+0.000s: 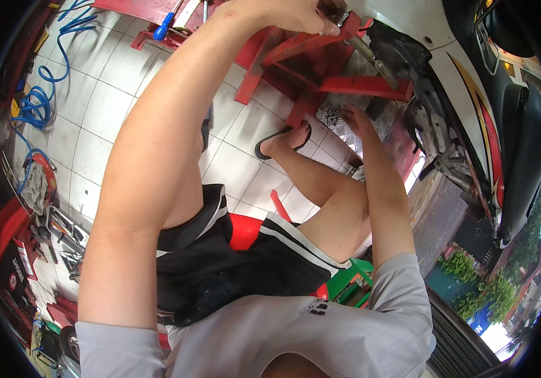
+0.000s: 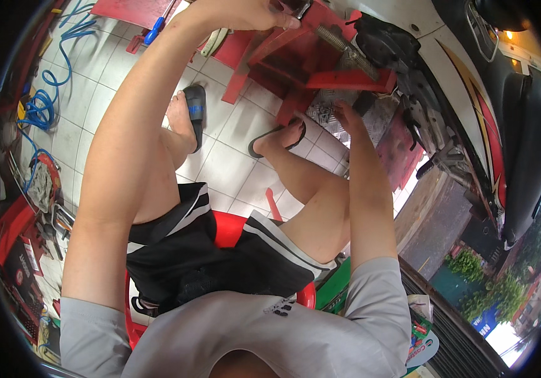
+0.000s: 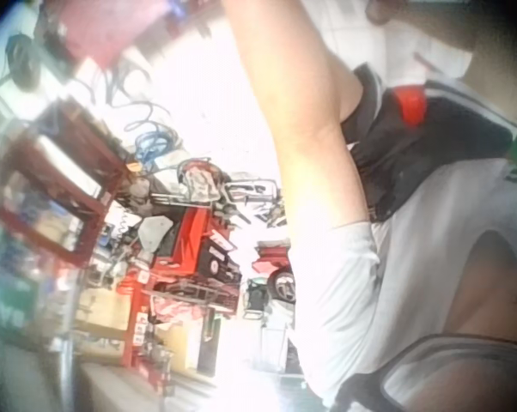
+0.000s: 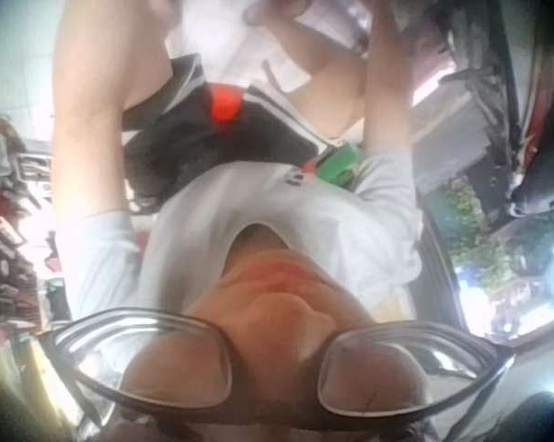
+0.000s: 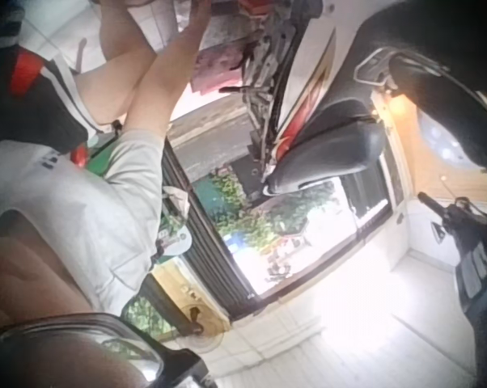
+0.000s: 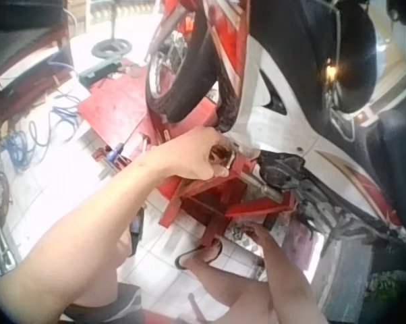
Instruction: The person sits on a low stool and works on the brake assembly of a scooter. They handle brake shoes and springs, placing them into a red bench vise and manipulating them with their hands.
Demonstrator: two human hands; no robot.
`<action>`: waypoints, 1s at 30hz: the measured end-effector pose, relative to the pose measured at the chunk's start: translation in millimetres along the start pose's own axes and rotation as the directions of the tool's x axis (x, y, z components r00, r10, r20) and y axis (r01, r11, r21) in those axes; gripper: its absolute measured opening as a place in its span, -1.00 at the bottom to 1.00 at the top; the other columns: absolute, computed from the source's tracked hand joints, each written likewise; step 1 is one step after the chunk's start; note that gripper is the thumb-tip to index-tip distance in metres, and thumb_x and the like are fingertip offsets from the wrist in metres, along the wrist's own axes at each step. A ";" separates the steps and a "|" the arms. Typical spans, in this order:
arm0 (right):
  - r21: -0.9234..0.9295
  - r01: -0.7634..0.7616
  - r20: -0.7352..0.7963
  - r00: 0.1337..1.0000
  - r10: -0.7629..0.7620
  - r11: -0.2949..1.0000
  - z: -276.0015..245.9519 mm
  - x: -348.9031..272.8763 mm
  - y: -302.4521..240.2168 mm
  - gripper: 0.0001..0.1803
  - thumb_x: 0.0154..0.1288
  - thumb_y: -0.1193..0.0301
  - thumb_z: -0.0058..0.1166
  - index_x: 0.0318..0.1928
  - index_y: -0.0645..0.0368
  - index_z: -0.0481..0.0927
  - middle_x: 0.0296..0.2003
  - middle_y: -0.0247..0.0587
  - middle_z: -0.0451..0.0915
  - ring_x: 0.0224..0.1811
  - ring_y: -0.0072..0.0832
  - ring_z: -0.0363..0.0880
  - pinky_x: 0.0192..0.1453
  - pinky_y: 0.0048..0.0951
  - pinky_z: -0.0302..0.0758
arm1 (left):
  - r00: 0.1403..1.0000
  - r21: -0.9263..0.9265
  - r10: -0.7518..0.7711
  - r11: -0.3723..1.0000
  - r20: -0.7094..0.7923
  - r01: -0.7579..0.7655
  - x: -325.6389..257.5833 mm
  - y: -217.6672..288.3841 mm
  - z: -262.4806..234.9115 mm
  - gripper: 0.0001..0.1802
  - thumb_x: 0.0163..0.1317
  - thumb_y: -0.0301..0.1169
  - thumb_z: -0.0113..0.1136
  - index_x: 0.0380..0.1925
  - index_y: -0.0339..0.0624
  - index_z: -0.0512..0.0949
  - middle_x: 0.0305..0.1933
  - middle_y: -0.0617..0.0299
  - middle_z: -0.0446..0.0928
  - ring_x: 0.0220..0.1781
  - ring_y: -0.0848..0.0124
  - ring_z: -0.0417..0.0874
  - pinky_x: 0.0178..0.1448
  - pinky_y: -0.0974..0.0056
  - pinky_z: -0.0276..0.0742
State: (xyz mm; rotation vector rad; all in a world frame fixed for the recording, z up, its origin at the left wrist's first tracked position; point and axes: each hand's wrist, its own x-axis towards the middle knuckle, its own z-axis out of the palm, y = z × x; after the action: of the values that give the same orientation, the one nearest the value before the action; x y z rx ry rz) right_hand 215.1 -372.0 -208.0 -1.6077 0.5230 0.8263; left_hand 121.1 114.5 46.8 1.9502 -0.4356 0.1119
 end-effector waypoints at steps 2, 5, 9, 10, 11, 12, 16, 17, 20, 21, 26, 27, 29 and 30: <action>0.062 0.004 -0.035 0.999 -0.001 0.998 2.6 0.3 1.8 -0.71 0.30 0.33 0.15 -0.06 0.23 0.51 -0.18 -0.13 0.61 -0.07 -0.26 0.61 -0.03 -0.32 0.56 | 1.000 -0.011 0.008 1.000 0.004 -0.008 -0.8 -4.5 0.2 -0.66 -0.07 -0.44 0.27 -0.27 -0.44 0.57 -0.40 -0.09 0.62 -0.29 0.16 0.67 -0.13 0.21 0.53; 0.085 -0.037 -0.099 0.994 0.046 0.996 24.6 -1.6 -0.7 -0.73 0.30 0.35 0.15 -0.10 0.27 0.53 -0.23 -0.11 0.62 -0.14 -0.24 0.64 -0.12 -0.37 0.59 | 0.999 -0.020 -0.038 0.999 -0.005 0.038 -6.2 -4.2 -1.5 -0.65 -0.06 -0.44 0.25 -0.24 -0.43 0.58 -0.38 -0.10 0.63 -0.28 0.18 0.66 -0.13 0.22 0.53; -0.004 -0.099 -0.234 0.968 0.095 0.995 -20.3 21.3 0.1 -0.80 0.26 0.41 0.17 -0.16 0.26 0.57 -0.31 -0.15 0.62 -0.30 -0.37 0.62 -0.32 -0.45 0.57 | 0.999 -0.039 -0.045 0.998 0.002 0.045 -2.7 7.5 -4.1 -0.64 -0.03 -0.41 0.24 -0.21 -0.42 0.58 -0.37 -0.11 0.63 -0.25 0.18 0.67 -0.11 0.23 0.53; -0.033 -0.120 -0.269 0.957 0.107 0.992 -43.3 16.5 7.9 -0.82 0.24 0.44 0.18 -0.18 0.26 0.58 -0.34 -0.17 0.62 -0.33 -0.41 0.61 -0.36 -0.47 0.55 | 0.999 -0.066 -0.038 0.997 0.026 0.040 2.4 2.3 4.5 -0.63 -0.02 -0.40 0.24 -0.21 -0.42 0.58 -0.36 -0.11 0.63 -0.24 0.18 0.67 -0.11 0.23 0.53; -0.027 -0.108 -0.249 0.964 0.097 0.994 -37.8 18.7 10.4 -0.84 0.22 0.46 0.19 -0.20 0.25 0.59 -0.36 -0.20 0.62 -0.37 -0.44 0.59 -0.39 -0.48 0.52 | 0.998 -0.056 -0.061 0.996 0.035 0.063 1.1 1.4 4.4 -0.63 -0.01 -0.39 0.24 -0.20 -0.42 0.58 -0.36 -0.11 0.63 -0.23 0.18 0.67 -0.10 0.24 0.53; -0.021 -0.094 -0.232 0.969 0.086 0.995 -33.4 19.6 11.9 -0.85 0.20 0.49 0.19 -0.22 0.25 0.60 -0.39 -0.22 0.61 -0.41 -0.48 0.57 -0.42 -0.49 0.50 | 0.998 -0.027 -0.062 0.998 0.030 0.063 -0.1 0.5 4.5 -0.61 0.00 -0.37 0.25 -0.18 -0.42 0.58 -0.34 -0.11 0.63 -0.22 0.18 0.67 -0.10 0.23 0.52; -0.373 -0.074 -0.099 0.994 0.040 0.925 -3.4 12.1 4.4 -0.86 0.13 0.55 0.21 -0.25 0.25 0.61 -0.46 -0.32 0.56 -0.49 -0.58 0.48 -0.48 -0.51 0.41 | 0.995 0.074 -0.097 0.992 -0.035 0.099 -4.7 -8.7 9.6 -0.52 0.04 -0.31 0.26 -0.05 -0.39 0.53 -0.22 -0.12 0.64 -0.15 0.15 0.66 -0.04 0.20 0.52; -0.522 -0.084 -0.024 0.996 0.084 0.849 -2.0 6.5 1.1 -0.87 0.12 0.55 0.22 -0.27 0.25 0.62 -0.48 -0.33 0.54 -0.51 -0.59 0.46 -0.49 -0.50 0.39 | 0.993 0.084 -0.106 0.990 -0.059 0.111 -4.9 -6.1 10.7 -0.49 0.05 -0.29 0.26 -0.01 -0.37 0.52 -0.19 -0.12 0.63 -0.12 0.14 0.65 -0.02 0.19 0.52; -0.835 0.015 0.175 0.955 0.240 0.550 31.9 -10.6 -13.6 -0.90 0.10 0.55 0.22 -0.33 0.24 0.63 -0.53 -0.35 0.50 -0.55 -0.60 0.41 -0.51 -0.48 0.33 | 0.914 0.146 -0.284 0.957 0.289 0.250 -1.0 5.3 3.7 -0.41 0.07 -0.27 0.26 0.14 -0.21 0.46 -0.06 -0.13 0.62 -0.04 0.08 0.64 0.07 0.20 0.53; -0.883 0.116 0.267 0.922 0.282 0.455 80.6 -21.1 -22.9 -0.91 0.09 0.55 0.21 -0.34 0.24 0.64 -0.55 -0.35 0.49 -0.56 -0.60 0.40 -0.52 -0.47 0.32 | 0.903 0.427 -0.342 0.879 0.259 0.211 -11.9 -17.9 10.9 -0.27 0.15 -0.13 0.27 0.25 -0.33 0.35 0.12 -0.03 0.55 0.19 0.19 0.55 0.26 0.16 0.42; -0.955 0.294 0.206 0.713 0.670 -0.020 138.2 -51.8 -31.5 -0.90 0.06 0.56 0.08 -0.36 0.25 0.60 -0.52 -0.31 0.54 -0.48 -0.56 0.48 -0.41 -0.45 0.41 | 0.547 0.711 -0.715 0.646 0.435 0.278 -1.8 -2.4 38.8 -0.43 0.12 0.05 0.26 0.06 -0.01 0.61 0.17 0.16 0.56 0.18 0.15 0.58 0.23 0.10 0.47; -0.923 0.385 0.288 0.729 0.621 -0.024 165.4 -65.8 -41.1 -0.91 0.05 0.56 0.08 -0.36 0.25 0.58 -0.51 -0.30 0.54 -0.45 -0.56 0.49 -0.37 -0.44 0.43 | 0.543 0.699 -0.724 0.644 0.425 0.311 -4.2 -7.3 39.8 -0.43 0.13 0.06 0.24 0.07 0.00 0.61 0.17 0.16 0.56 0.18 0.16 0.58 0.23 0.12 0.47; -0.836 0.547 0.449 0.730 0.515 -0.047 214.0 -125.3 -59.3 -0.91 0.05 0.55 0.07 -0.37 0.25 0.56 -0.50 -0.29 0.55 -0.39 -0.55 0.52 -0.28 -0.44 0.47 | 0.540 0.670 -0.736 0.644 0.409 0.370 -9.7 -16.3 39.8 -0.43 0.15 0.07 0.21 0.09 0.02 0.60 0.17 0.16 0.56 0.20 0.17 0.57 0.23 0.14 0.48; -0.788 0.616 0.543 0.709 0.450 -0.020 231.9 -150.6 -63.2 -0.87 0.04 0.51 0.09 -0.34 0.25 0.56 -0.48 -0.26 0.57 -0.39 -0.53 0.54 -0.27 -0.43 0.47 | 0.521 0.648 -0.752 0.638 0.405 0.416 -13.3 -19.4 36.6 -0.46 0.16 0.06 0.19 0.08 0.06 0.61 0.18 0.16 0.56 0.20 0.16 0.57 0.22 0.12 0.49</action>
State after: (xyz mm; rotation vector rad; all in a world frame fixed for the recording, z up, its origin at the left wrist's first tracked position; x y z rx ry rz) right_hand 111.4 -149.8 -65.6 -2.2783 -1.2479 1.8833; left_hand 111.2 91.6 11.3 2.5050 -0.1152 -1.0760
